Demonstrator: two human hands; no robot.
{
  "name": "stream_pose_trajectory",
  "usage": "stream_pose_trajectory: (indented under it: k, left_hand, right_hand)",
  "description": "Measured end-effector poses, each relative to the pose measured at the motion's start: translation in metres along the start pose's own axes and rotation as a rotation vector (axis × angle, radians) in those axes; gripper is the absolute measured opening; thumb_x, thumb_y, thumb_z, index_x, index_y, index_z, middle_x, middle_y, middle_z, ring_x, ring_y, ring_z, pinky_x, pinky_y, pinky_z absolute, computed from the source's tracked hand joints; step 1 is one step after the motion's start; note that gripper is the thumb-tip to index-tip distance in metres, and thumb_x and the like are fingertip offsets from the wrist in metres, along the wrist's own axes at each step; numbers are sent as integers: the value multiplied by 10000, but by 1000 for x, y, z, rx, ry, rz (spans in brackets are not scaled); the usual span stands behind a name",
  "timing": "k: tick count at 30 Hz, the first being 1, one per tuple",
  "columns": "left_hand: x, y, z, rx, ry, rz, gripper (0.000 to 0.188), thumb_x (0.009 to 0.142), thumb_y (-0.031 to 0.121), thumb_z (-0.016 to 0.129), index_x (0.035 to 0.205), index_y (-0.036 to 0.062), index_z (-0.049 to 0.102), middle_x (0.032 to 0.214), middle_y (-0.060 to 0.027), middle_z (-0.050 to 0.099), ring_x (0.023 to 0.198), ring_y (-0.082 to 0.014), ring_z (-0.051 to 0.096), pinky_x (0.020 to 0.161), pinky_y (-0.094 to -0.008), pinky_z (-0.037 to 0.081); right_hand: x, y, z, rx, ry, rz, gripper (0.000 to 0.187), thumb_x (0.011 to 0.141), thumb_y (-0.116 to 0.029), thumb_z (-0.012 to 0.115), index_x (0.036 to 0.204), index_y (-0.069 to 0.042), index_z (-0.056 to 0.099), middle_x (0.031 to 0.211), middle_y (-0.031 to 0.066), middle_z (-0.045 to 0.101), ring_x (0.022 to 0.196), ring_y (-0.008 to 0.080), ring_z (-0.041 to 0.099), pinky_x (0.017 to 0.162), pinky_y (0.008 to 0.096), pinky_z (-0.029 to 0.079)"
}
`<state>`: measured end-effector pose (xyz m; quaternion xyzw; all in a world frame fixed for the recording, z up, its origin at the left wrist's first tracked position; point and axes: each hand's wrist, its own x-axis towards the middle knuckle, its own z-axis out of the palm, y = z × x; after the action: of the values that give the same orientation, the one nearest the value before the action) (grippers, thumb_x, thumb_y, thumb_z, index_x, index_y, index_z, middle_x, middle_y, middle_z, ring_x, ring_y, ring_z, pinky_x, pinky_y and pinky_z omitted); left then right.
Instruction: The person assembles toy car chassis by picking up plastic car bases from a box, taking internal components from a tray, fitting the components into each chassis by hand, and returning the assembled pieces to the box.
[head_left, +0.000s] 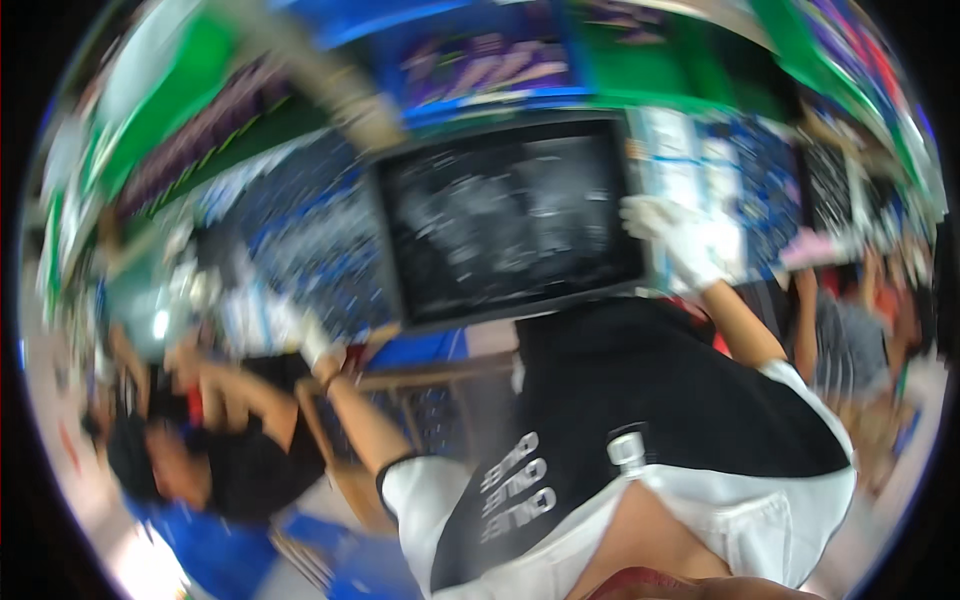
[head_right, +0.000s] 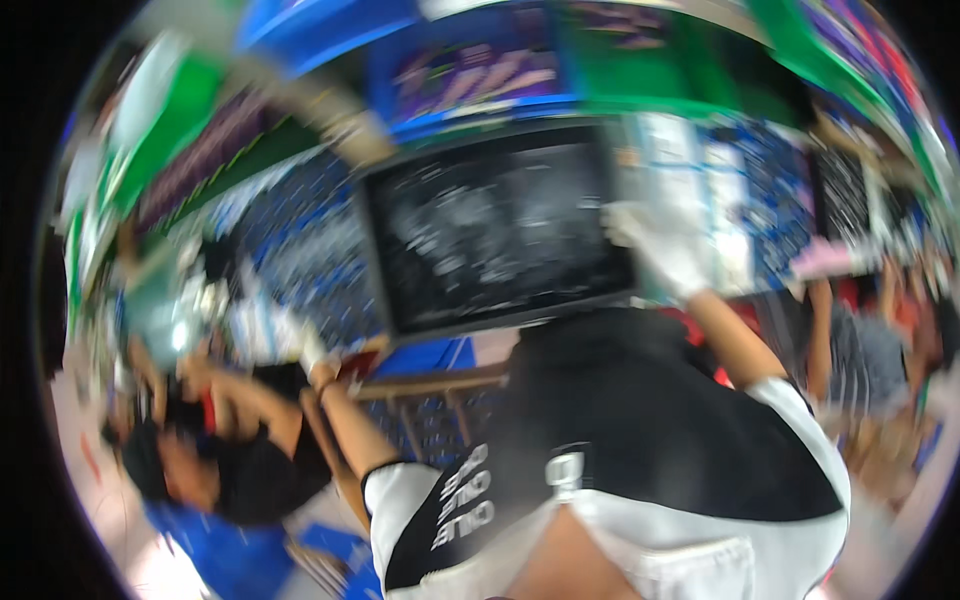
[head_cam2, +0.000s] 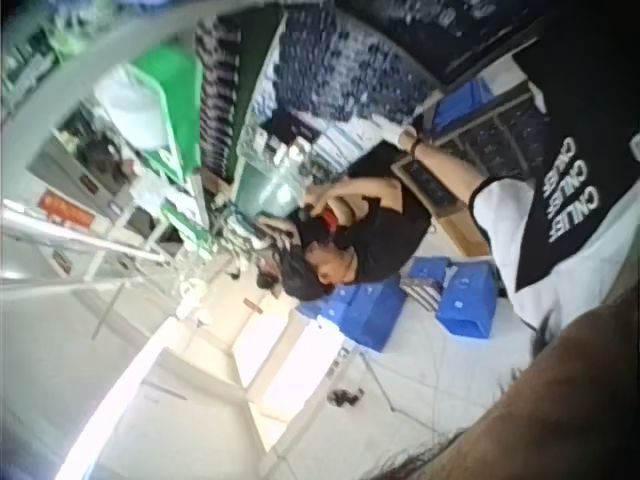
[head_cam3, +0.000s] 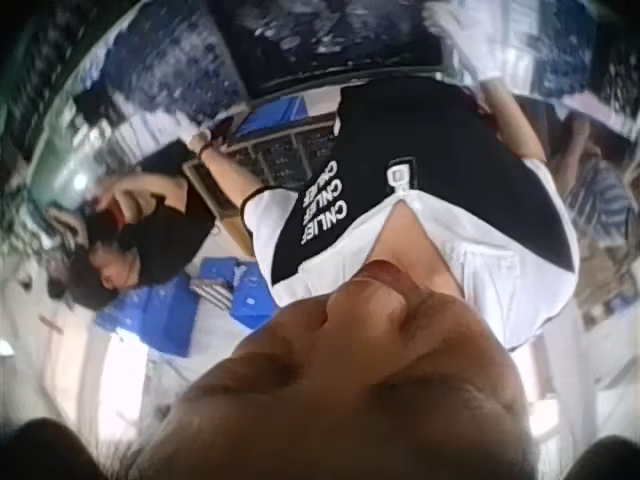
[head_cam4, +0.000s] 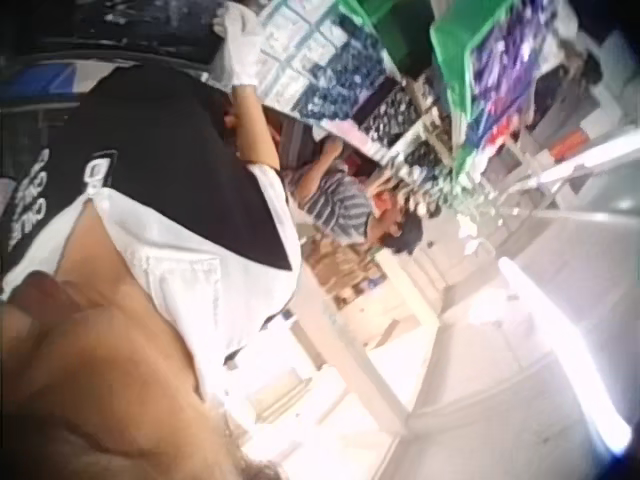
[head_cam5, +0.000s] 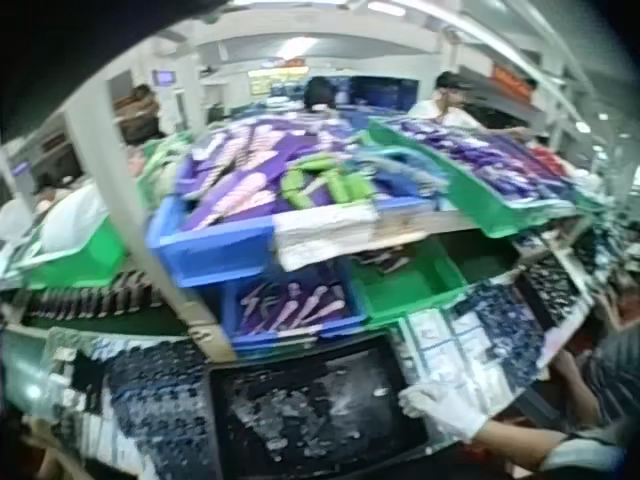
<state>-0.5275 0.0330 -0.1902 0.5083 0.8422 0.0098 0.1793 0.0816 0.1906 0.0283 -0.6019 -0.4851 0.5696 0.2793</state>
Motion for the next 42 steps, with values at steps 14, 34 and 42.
stream_pose_trajectory:
  k: [14,34,42]
  left_hand:
    - [18,77,-27,202,302,-611,442,990,322,348,1338,84,480,1325,-149,531,1221,-289,515,999,-398,435]
    - [-166,495,26,-1804,-676,322,913,863,705,355,1485,66,162,1432,-164,353,1284,-279,389,1057,-416,350]
    - [-166,455,-13,-2388,-160,44,969,645,771,605,1366,164,381,1281,-116,505,1205,-339,462,1014,-482,405]
  right_hand:
    - [-78,264,-245,348,1269,355,435,930,-427,462,735,-50,558,574,59,510,447,203,511,429,338,420]
    - [-54,136,-151,-543,467,-119,368,920,-332,468,922,-3,631,758,217,645,721,374,623,692,446,475]
    - [-15,29,16,-184,-402,28,447,945,-422,499,739,-37,590,578,67,577,496,142,526,502,306,427]
